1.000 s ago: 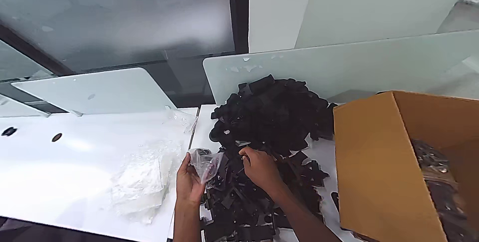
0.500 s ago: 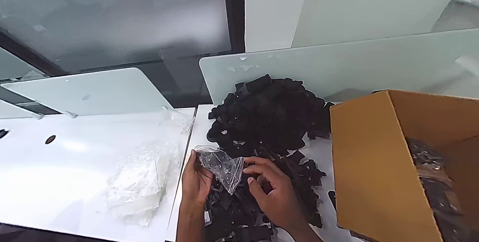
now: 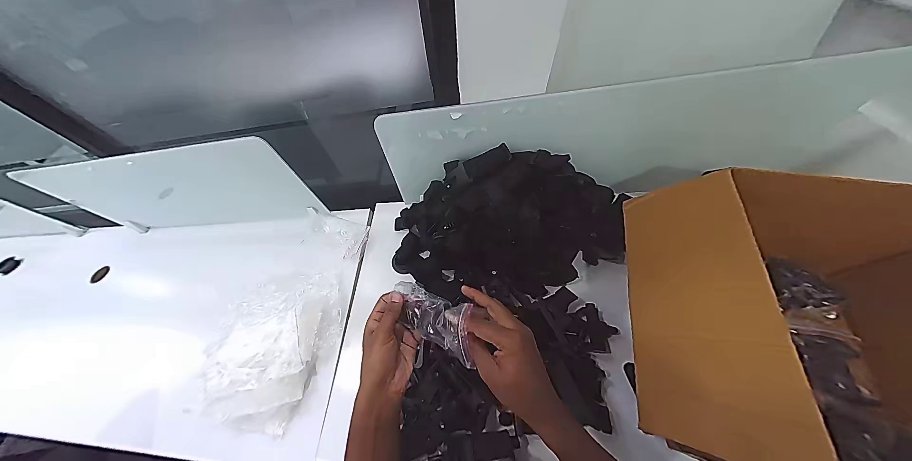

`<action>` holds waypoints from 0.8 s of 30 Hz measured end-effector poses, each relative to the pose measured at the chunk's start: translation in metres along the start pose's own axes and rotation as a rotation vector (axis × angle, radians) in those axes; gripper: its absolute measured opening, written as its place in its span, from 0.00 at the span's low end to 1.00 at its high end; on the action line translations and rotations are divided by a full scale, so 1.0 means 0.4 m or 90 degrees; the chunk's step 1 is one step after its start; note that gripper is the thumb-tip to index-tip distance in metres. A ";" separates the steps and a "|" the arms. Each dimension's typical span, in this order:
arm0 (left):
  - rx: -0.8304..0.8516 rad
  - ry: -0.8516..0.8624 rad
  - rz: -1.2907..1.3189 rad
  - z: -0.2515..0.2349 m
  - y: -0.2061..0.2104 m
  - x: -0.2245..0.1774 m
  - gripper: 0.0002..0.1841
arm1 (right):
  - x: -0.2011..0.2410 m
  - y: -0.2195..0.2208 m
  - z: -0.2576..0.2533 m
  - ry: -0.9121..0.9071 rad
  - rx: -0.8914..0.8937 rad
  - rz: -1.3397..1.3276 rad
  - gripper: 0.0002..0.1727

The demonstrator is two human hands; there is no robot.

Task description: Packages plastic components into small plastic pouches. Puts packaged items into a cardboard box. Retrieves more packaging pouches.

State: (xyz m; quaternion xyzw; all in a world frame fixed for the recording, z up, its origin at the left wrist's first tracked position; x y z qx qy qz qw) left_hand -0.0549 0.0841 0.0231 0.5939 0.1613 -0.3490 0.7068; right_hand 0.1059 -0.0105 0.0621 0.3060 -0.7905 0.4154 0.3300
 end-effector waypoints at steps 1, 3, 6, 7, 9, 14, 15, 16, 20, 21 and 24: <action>0.000 -0.002 0.003 -0.001 -0.001 -0.002 0.12 | 0.001 -0.003 -0.002 -0.010 -0.006 0.007 0.17; -0.003 -0.015 0.017 -0.002 -0.002 -0.002 0.12 | 0.008 -0.012 -0.004 -0.036 -0.027 -0.001 0.18; 0.004 -0.050 0.065 -0.002 0.001 0.013 0.14 | 0.024 -0.025 -0.008 -0.066 -0.062 -0.009 0.16; 0.014 -0.060 0.076 -0.001 0.001 0.021 0.15 | 0.026 -0.028 -0.009 -0.067 -0.069 -0.004 0.15; 0.032 -0.070 0.088 -0.001 0.001 0.035 0.14 | 0.025 -0.029 -0.010 -0.054 -0.074 0.009 0.12; 0.070 -0.073 0.076 0.003 0.013 0.049 0.13 | 0.013 -0.026 -0.011 -0.019 -0.011 -0.008 0.13; 0.070 -0.071 0.072 0.004 0.015 0.051 0.12 | 0.012 -0.023 -0.011 -0.029 0.016 -0.014 0.13; 0.066 -0.071 0.067 0.005 0.017 0.051 0.12 | 0.010 -0.020 -0.011 -0.041 0.042 -0.010 0.14; 0.042 -0.079 0.073 0.004 0.019 0.057 0.13 | 0.010 -0.017 -0.012 -0.062 0.075 0.056 0.18; 0.036 -0.080 0.067 0.002 0.018 0.057 0.13 | 0.014 -0.018 -0.013 -0.068 0.069 0.067 0.19; 0.026 -0.045 0.014 -0.011 0.011 0.034 0.15 | 0.025 -0.028 -0.019 -0.093 0.055 0.056 0.17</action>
Point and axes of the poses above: each hand's wrist, its own z-axis away from the middle knuckle, its own y-axis out of the palm, x = y × z, the point moved 7 cm from there along -z, towards the middle knuckle, and after that the axes turned 10 degrees about z, right-handed, at the moved point
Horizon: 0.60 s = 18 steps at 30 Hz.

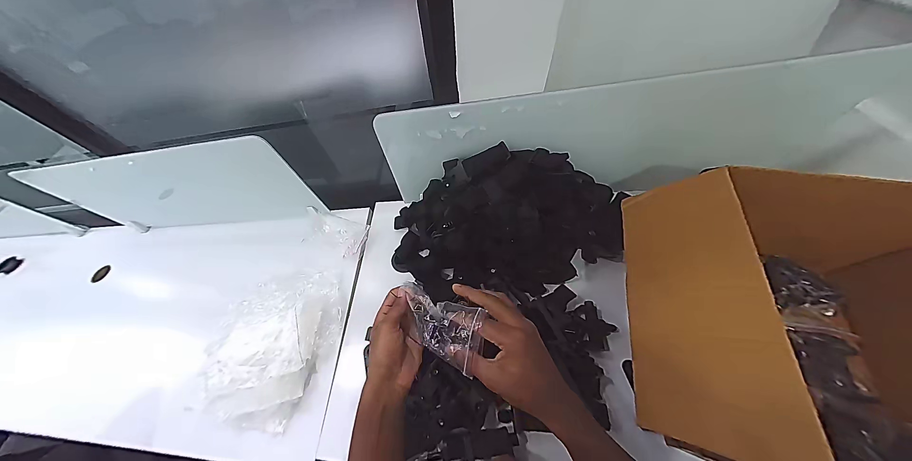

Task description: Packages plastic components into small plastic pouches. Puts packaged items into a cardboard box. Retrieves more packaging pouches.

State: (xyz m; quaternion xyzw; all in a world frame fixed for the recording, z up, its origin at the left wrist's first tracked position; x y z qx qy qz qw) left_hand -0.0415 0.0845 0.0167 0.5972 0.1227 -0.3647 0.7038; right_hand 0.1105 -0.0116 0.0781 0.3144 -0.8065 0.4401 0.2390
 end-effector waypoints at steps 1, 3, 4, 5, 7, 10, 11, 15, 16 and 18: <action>0.001 0.013 -0.018 -0.002 0.000 -0.014 0.15 | -0.002 -0.005 -0.003 0.009 0.007 -0.039 0.16; 0.017 0.035 -0.046 0.000 0.007 -0.041 0.14 | -0.017 -0.008 -0.006 0.088 0.057 -0.183 0.12; 0.028 0.045 -0.060 0.001 0.011 -0.054 0.14 | -0.022 -0.007 -0.009 0.144 0.086 -0.291 0.10; 0.033 0.058 -0.074 0.003 0.017 -0.065 0.14 | -0.024 -0.005 -0.011 0.196 0.106 -0.405 0.09; 0.039 0.078 -0.083 0.003 0.022 -0.081 0.13 | -0.022 -0.004 -0.014 0.229 0.139 -0.572 0.08; 0.018 0.105 -0.069 -0.005 0.007 -0.101 0.14 | -0.024 -0.016 -0.018 0.184 0.143 -0.665 0.12; -0.003 0.122 -0.062 -0.010 -0.005 -0.114 0.14 | -0.027 -0.022 -0.018 0.168 0.130 -0.676 0.13; -0.086 0.204 -0.036 -0.023 -0.076 -0.199 0.13 | -0.053 -0.051 -0.022 0.140 0.057 -0.598 0.08; -0.094 0.227 -0.033 -0.023 -0.096 -0.224 0.13 | -0.061 -0.046 -0.025 0.148 0.042 -0.534 0.07; -0.105 0.259 -0.032 -0.020 -0.127 -0.259 0.13 | -0.069 -0.004 -0.034 0.125 0.101 -0.278 0.09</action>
Point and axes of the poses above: each hand's wrist, its own z-axis away from the middle knuckle, its own y-axis out of the palm, x = y × z, the point moved 7 cm from there along -z, towards the middle knuckle, and after that the axes turned 10 degrees about z, right-handed, at the moved point
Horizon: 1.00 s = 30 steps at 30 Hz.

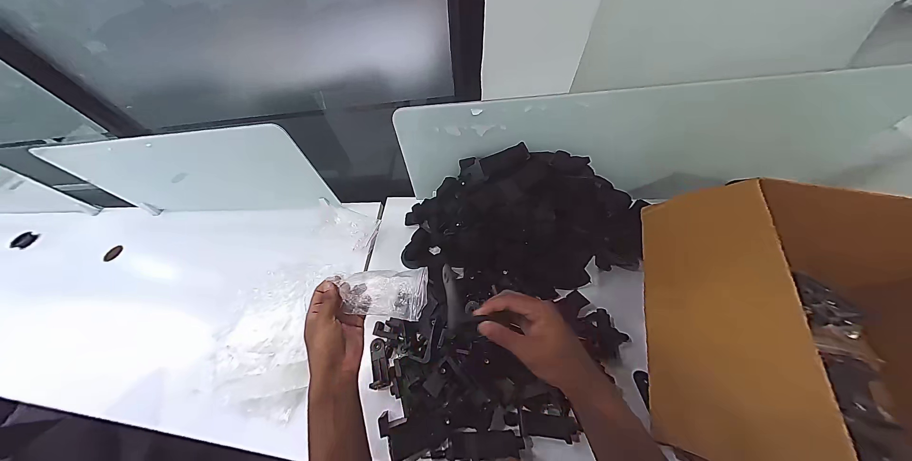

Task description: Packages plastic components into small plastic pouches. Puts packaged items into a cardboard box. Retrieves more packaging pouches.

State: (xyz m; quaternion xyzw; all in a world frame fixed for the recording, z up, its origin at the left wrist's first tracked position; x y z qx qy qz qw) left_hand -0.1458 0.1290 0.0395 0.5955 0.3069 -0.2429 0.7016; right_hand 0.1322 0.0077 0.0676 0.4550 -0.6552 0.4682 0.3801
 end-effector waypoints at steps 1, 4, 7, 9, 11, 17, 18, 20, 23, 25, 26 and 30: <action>-0.005 0.004 -0.001 -0.002 -0.010 -0.006 0.12 | -0.011 0.034 -0.011 -0.004 0.045 0.149 0.10; 0.015 -0.007 0.004 0.006 -0.020 -0.005 0.11 | -0.038 0.164 -0.048 -0.045 0.155 0.438 0.12; 0.060 -0.042 0.012 0.017 -0.019 0.003 0.13 | -0.079 0.260 -0.081 -0.009 0.243 0.562 0.12; 0.093 -0.078 0.025 0.010 -0.014 0.004 0.13 | -0.101 0.299 -0.095 0.033 0.314 0.620 0.13; 0.117 -0.102 0.033 -0.009 -0.011 0.000 0.14 | -0.111 0.320 -0.102 0.046 0.346 0.661 0.13; 0.117 -0.137 0.007 -0.098 -0.021 -0.023 0.13 | -0.091 0.262 -0.103 0.268 0.053 0.040 0.21; 0.119 -0.140 -0.001 -0.118 -0.022 -0.022 0.12 | -0.090 0.265 -0.103 0.352 0.002 -0.135 0.21; 0.130 -0.151 -0.025 -0.166 -0.021 -0.014 0.11 | -0.086 0.284 -0.122 0.433 -0.056 -0.306 0.22; 0.175 -0.152 -0.114 -0.266 -0.009 -0.019 0.11 | -0.092 0.332 -0.221 0.379 -0.052 -0.264 0.34; 0.206 -0.119 -0.208 -0.359 -0.009 -0.046 0.13 | -0.109 0.367 -0.317 0.332 -0.038 -0.179 0.29; 0.215 -0.102 -0.246 -0.410 -0.015 -0.062 0.15 | -0.122 0.387 -0.367 0.320 -0.026 -0.129 0.23; 0.216 -0.006 -0.491 -0.652 -0.069 -0.086 0.07 | -0.209 0.471 -0.556 0.307 0.047 0.105 0.05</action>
Point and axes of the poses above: each hand's wrist, its own z-axis away from the middle knuckle, its own y-axis out of the palm, x = y × z, the point moved 7 cm from there along -z, towards the middle knuckle, and after that the axes turned 10 degrees about z, right-handed, at the moved point
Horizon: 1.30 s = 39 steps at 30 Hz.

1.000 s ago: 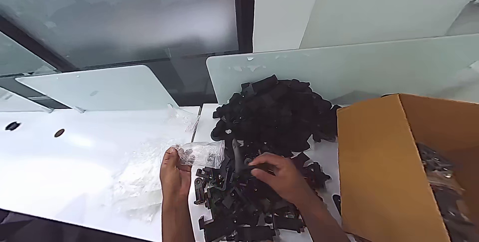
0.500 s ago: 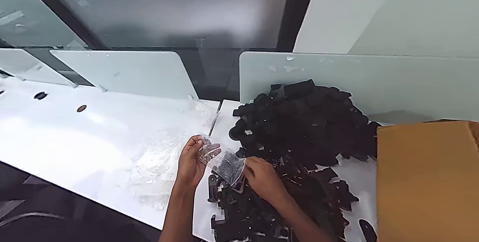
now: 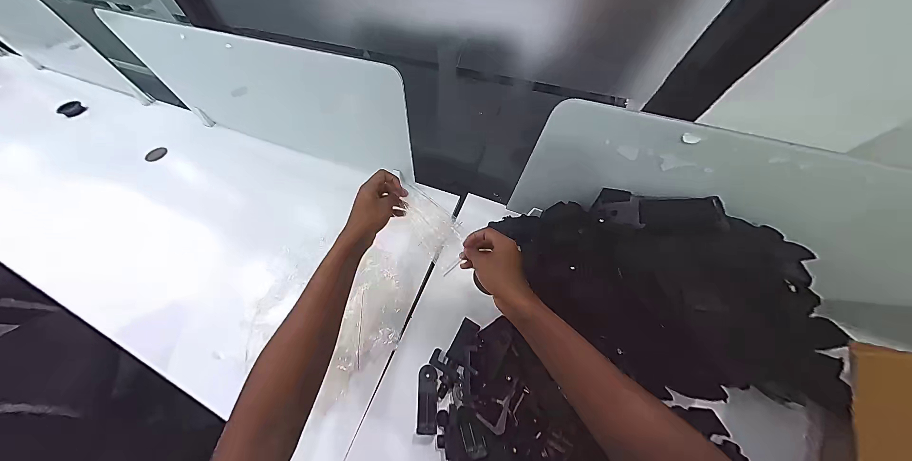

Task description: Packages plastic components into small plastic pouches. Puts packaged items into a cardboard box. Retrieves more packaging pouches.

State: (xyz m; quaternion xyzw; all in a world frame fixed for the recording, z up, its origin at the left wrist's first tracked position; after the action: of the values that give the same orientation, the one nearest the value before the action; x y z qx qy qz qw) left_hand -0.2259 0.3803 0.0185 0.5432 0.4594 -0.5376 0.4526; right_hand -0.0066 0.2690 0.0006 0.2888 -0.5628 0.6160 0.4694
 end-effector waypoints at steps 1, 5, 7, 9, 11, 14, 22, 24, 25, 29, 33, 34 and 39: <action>0.000 0.007 -0.083 -0.047 -0.022 0.022 0.07 | -0.004 0.019 -0.049 0.003 -0.007 0.053 0.07; 0.044 0.066 -0.433 -0.167 -0.030 0.069 0.18 | -0.038 0.106 -0.207 0.017 0.008 0.180 0.14; 0.079 0.077 -0.549 -0.214 -0.021 0.116 0.19 | -0.061 0.143 -0.254 0.018 0.033 0.246 0.15; 0.094 0.040 -0.634 -0.244 -0.018 0.173 0.19 | -0.081 0.166 -0.285 0.009 0.069 0.319 0.14; 0.105 -0.014 -0.702 -0.241 -0.015 0.199 0.19 | -0.075 0.177 -0.293 -0.020 0.092 0.379 0.12; 0.095 -0.024 -0.746 -0.214 0.001 0.184 0.21 | -0.040 0.155 -0.276 -0.062 0.115 0.472 0.12; 0.169 0.214 -0.767 0.057 0.304 -0.055 0.14 | 0.038 -0.107 -0.010 -0.110 0.241 0.565 0.16; 0.287 0.298 -0.708 0.193 0.456 -0.127 0.15 | 0.031 -0.235 0.121 -0.069 0.284 0.561 0.15; 0.342 0.356 -0.674 0.260 0.532 -0.162 0.16 | 0.026 -0.307 0.190 -0.049 0.296 0.547 0.15; 0.524 0.560 -0.545 0.506 0.821 -0.278 0.17 | -0.025 -0.602 0.462 0.039 0.239 0.399 0.13; 0.658 0.663 -0.427 0.692 1.099 -0.351 0.17 | -0.118 -0.879 0.717 0.091 0.083 0.243 0.10; 0.683 0.680 -0.406 0.727 1.165 -0.361 0.17 | -0.147 -0.940 0.772 0.103 0.048 0.216 0.10; 0.800 0.748 -0.328 0.867 1.462 -0.382 0.14 | -0.346 -1.180 0.954 0.235 -0.101 0.170 0.06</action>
State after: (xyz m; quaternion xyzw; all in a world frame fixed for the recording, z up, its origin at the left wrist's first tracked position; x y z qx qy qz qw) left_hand 0.2922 -0.0620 0.1656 0.7581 0.3455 -0.4102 -0.3710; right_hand 0.4083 -0.1692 0.1538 0.0565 -0.5470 0.6690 0.5000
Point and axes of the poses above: each hand's wrist, its own z-axis away from the middle knuckle, its own y-axis out of the palm, x = y × z, the point moved 7 cm from there along -z, towards the middle knuckle, and after that the axes turned 10 degrees about z, right-handed, at the moved point
